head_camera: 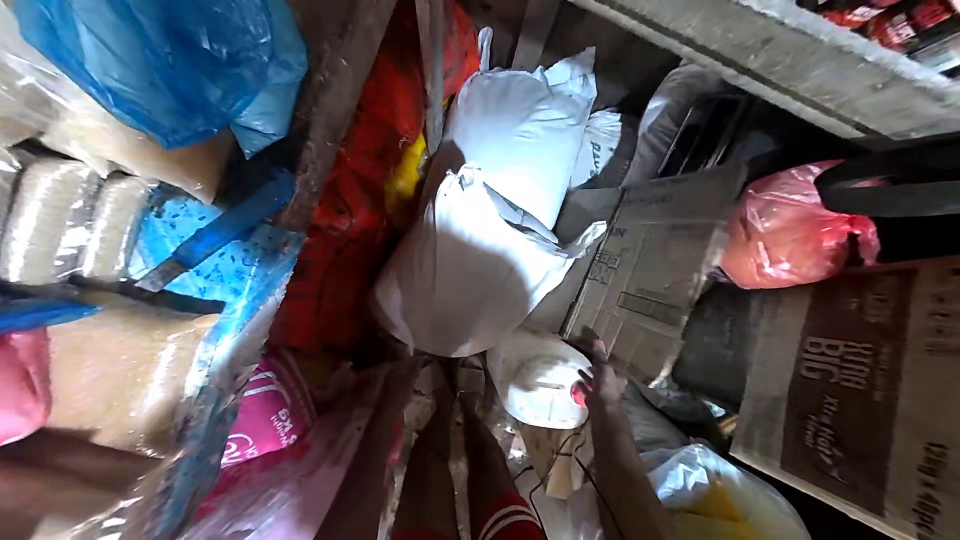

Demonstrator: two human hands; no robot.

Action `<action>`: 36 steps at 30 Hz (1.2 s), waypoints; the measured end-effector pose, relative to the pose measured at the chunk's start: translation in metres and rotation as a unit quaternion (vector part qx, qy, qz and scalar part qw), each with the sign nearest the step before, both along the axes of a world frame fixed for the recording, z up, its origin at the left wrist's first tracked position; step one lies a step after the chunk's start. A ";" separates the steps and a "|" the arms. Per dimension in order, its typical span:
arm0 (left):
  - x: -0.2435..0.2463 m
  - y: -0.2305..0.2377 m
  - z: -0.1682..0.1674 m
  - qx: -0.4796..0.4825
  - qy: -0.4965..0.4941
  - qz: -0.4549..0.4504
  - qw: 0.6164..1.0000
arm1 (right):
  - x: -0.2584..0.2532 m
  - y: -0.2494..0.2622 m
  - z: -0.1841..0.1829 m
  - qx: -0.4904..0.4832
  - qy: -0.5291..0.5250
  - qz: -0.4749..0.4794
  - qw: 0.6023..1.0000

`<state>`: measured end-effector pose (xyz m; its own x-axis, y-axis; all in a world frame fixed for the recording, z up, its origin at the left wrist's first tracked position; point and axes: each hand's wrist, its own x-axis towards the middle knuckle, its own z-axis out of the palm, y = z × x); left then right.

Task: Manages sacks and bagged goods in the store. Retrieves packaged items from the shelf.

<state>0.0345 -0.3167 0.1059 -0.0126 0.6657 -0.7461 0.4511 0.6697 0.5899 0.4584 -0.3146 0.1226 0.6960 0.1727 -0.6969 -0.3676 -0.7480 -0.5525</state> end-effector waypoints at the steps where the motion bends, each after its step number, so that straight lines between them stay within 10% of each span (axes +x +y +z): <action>1: -0.003 0.004 -0.002 0.005 0.000 0.001 1.000 | 0.008 -0.002 -0.012 0.046 -0.073 0.025 0.996; 5: -0.017 0.005 -0.016 -0.025 0.028 0.002 0.999 | 0.012 0.003 -0.011 0.094 -0.301 0.222 0.923; 10: -0.040 -0.015 -0.023 -0.038 0.040 0.008 0.998 | -0.031 0.041 0.101 -0.092 -0.426 0.335 0.835; 16: -0.070 -0.023 -0.007 -0.053 0.057 0.077 0.994 | 0.000 0.082 0.234 0.003 -0.603 0.430 0.672; 22: -0.050 -0.029 -0.002 -0.057 0.074 0.141 0.986 | 0.023 0.191 0.251 0.125 -0.620 0.519 0.575; 31: -0.007 -0.013 0.029 -0.069 0.049 0.071 0.994 | 0.085 0.331 0.092 0.207 -0.561 0.447 0.665; 36: -0.016 -0.004 0.015 -0.051 0.094 -0.031 0.994 | 0.081 0.418 0.057 0.004 -0.387 0.368 0.846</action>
<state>0.0185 -0.3209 0.1207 -0.1190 0.5908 -0.7980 0.5889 0.6891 0.4224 0.5390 0.1029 0.1794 0.6450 0.7601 -0.0788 0.6693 -0.6117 -0.4218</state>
